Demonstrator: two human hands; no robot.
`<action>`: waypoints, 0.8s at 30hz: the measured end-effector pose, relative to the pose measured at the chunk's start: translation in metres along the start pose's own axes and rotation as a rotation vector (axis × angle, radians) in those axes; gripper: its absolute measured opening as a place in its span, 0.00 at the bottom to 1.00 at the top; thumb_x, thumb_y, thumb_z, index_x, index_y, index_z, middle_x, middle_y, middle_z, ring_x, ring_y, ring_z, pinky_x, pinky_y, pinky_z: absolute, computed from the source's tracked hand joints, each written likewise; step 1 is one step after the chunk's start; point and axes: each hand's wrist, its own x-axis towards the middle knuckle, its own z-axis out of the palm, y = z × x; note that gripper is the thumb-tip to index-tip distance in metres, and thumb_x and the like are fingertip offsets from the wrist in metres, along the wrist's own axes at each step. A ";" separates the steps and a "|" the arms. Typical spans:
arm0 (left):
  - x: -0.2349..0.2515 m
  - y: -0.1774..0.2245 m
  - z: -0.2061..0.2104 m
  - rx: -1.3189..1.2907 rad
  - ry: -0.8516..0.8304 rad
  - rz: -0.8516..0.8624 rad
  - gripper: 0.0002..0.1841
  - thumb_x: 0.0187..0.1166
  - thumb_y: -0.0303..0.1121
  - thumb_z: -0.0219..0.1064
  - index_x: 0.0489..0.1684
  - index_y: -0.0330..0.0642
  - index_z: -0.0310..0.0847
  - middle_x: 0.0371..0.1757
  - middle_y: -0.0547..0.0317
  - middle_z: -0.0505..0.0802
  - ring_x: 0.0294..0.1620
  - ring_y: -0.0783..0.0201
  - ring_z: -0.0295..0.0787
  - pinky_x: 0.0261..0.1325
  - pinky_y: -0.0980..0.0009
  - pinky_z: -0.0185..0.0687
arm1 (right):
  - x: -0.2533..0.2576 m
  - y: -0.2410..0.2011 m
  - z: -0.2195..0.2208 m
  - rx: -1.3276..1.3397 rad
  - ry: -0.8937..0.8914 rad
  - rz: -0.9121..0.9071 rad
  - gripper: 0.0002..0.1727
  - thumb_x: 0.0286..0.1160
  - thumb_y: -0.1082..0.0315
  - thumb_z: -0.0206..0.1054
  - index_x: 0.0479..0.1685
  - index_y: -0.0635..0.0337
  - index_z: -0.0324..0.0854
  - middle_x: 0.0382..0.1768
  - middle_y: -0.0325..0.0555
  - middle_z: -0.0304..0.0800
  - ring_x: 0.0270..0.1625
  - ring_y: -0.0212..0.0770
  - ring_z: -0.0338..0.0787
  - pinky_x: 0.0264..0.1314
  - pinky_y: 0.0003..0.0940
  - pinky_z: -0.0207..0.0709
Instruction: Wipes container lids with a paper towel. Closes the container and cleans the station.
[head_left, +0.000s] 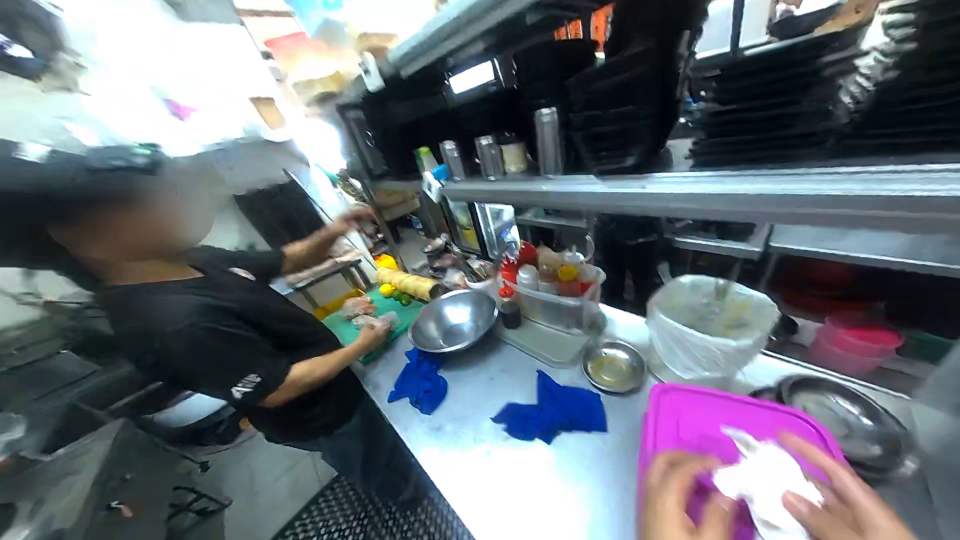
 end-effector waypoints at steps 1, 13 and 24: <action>-0.002 -0.004 -0.009 0.079 0.027 -0.045 0.16 0.80 0.33 0.69 0.64 0.40 0.87 0.66 0.48 0.88 0.67 0.58 0.86 0.67 0.60 0.86 | 0.007 -0.002 -0.004 -0.103 0.068 -0.002 0.43 0.78 0.72 0.65 0.93 0.59 0.46 0.70 0.53 0.83 0.60 0.41 0.91 0.57 0.43 0.90; -0.073 -0.026 -0.026 0.274 0.006 -0.476 0.31 0.82 0.50 0.63 0.83 0.47 0.72 0.60 0.52 0.87 0.55 0.61 0.88 0.56 0.60 0.88 | 0.135 0.026 -0.019 -0.853 0.022 -0.084 0.32 0.67 0.60 0.81 0.72 0.59 0.78 0.67 0.57 0.83 0.69 0.54 0.84 0.73 0.57 0.78; -0.086 -0.064 -0.001 0.070 0.343 -0.063 0.31 0.94 0.47 0.40 0.82 0.27 0.62 0.50 0.51 0.87 0.49 0.66 0.86 0.59 0.68 0.86 | 0.083 0.049 0.053 -1.274 -0.434 -0.359 0.26 0.80 0.58 0.64 0.78 0.52 0.76 0.68 0.46 0.86 0.74 0.47 0.82 0.81 0.54 0.71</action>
